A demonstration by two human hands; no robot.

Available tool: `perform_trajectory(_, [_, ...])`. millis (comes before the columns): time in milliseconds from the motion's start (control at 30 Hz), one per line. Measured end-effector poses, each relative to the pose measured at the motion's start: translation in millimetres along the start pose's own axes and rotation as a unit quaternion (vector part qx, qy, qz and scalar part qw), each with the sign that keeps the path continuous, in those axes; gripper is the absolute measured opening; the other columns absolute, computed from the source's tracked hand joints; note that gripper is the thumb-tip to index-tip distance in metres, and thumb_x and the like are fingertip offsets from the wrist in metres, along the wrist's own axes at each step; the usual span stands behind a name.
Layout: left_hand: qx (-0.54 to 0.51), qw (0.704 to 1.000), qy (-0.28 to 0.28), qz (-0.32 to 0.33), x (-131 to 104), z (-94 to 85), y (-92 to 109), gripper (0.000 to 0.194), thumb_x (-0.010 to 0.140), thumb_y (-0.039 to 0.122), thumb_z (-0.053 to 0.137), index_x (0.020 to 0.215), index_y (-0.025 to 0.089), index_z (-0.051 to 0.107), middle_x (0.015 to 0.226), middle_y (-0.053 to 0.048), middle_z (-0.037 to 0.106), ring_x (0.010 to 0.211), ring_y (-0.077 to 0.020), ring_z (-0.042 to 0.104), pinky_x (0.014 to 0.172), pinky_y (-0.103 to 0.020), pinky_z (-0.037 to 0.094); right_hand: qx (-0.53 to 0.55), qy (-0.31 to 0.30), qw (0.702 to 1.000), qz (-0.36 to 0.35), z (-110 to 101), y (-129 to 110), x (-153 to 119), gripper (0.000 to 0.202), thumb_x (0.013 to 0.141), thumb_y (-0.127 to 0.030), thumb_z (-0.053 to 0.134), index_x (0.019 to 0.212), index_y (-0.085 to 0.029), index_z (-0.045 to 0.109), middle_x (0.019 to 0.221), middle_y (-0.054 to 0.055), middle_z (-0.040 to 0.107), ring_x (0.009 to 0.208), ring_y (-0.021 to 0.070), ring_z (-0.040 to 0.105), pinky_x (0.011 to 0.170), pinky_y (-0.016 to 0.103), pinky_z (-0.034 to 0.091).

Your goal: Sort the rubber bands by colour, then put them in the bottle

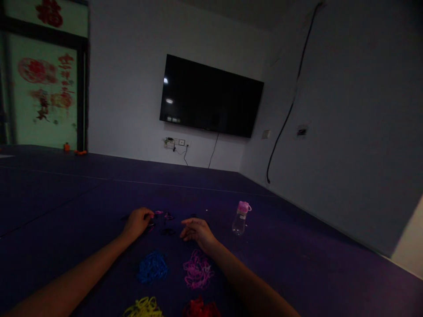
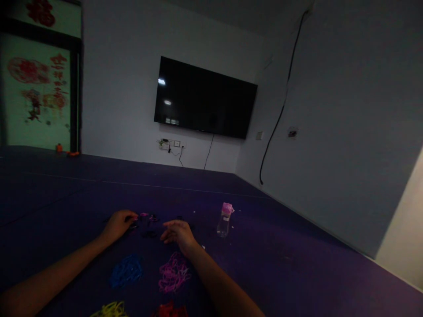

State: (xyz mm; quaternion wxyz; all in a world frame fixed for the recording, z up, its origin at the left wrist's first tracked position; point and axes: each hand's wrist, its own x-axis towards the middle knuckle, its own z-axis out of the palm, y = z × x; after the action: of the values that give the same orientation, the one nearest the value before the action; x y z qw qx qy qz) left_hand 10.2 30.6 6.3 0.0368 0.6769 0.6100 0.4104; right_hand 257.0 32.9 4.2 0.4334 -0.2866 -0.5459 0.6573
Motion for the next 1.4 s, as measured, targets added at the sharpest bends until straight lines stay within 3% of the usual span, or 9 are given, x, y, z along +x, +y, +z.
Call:
perform_trajectory(200, [-0.078, 0.995, 0.042, -0.042, 1.5, 0.4, -6.0, 0.022, 0.072, 0.025, 0.049, 0.077, 0.018, 0.069, 0.081, -0.006, 0.072, 0.077, -0.0217, 0.067, 0.073, -0.031, 0.050, -0.006, -0.007, 1.000, -0.001, -1.0, -0.8, 0.2, 0.033, 0.062, -0.037, 0.067, 0.082, -0.011, 0.064, 0.057, 0.006, 0.065, 0.055, 0.0171, 0.062, 0.054, 0.028, 0.044])
perform_trajectory(467, [-0.124, 0.989, 0.050, -0.067, 2.3, -2.0, -5.7, 0.024, 0.072, 0.025, 0.047, 0.080, 0.017, 0.068, 0.076, -0.003, 0.072, 0.073, -0.0200, 0.068, 0.072, -0.031, 0.053, -0.010, -0.008, 1.000, -0.003, -0.8, -0.6, 0.6, 0.031, 0.061, -0.036, 0.067, 0.081, -0.012, 0.064, 0.057, 0.005, 0.065, 0.055, 0.0171, 0.062, 0.055, 0.028, 0.044])
perform_trajectory(800, [-0.108, 0.991, 0.061, -0.052, 2.9, 1.5, -10.2, 0.029, 0.071, 0.022, 0.044, 0.086, 0.016, 0.068, 0.087, -0.006, 0.072, 0.079, -0.0198, 0.067, 0.076, -0.031, 0.052, -0.013, -0.004, 1.000, -0.007, -4.9, 5.5, 4.9, 0.034, 0.060, -0.037, 0.067, 0.083, -0.011, 0.064, 0.057, 0.006, 0.066, 0.054, 0.0177, 0.062, 0.053, 0.029, 0.044])
perform_trajectory(1133, [-0.121, 0.988, 0.071, -0.058, 0.8, -3.2, -2.7, 0.023, 0.076, 0.033, 0.046, 0.081, 0.019, 0.063, 0.074, -0.003, 0.070, 0.072, -0.0202, 0.067, 0.067, -0.030, 0.052, -0.012, -0.010, 1.000, -0.009, -6.8, 7.3, 6.1, 0.034, 0.060, -0.037, 0.067, 0.083, -0.012, 0.065, 0.058, 0.006, 0.066, 0.056, 0.0180, 0.062, 0.054, 0.029, 0.045])
perform_trajectory(1400, [-0.108, 0.989, 0.086, -0.051, -0.8, -4.9, -0.4, 0.023, 0.076, 0.034, 0.046, 0.081, 0.018, 0.062, 0.079, -0.004, 0.070, 0.075, -0.0199, 0.066, 0.065, -0.028, 0.051, -0.005, -0.009, 1.000, -0.011, -4.2, 5.4, 4.0, 0.035, 0.060, -0.038, 0.068, 0.083, -0.012, 0.065, 0.058, 0.006, 0.066, 0.054, 0.0177, 0.062, 0.054, 0.028, 0.045])
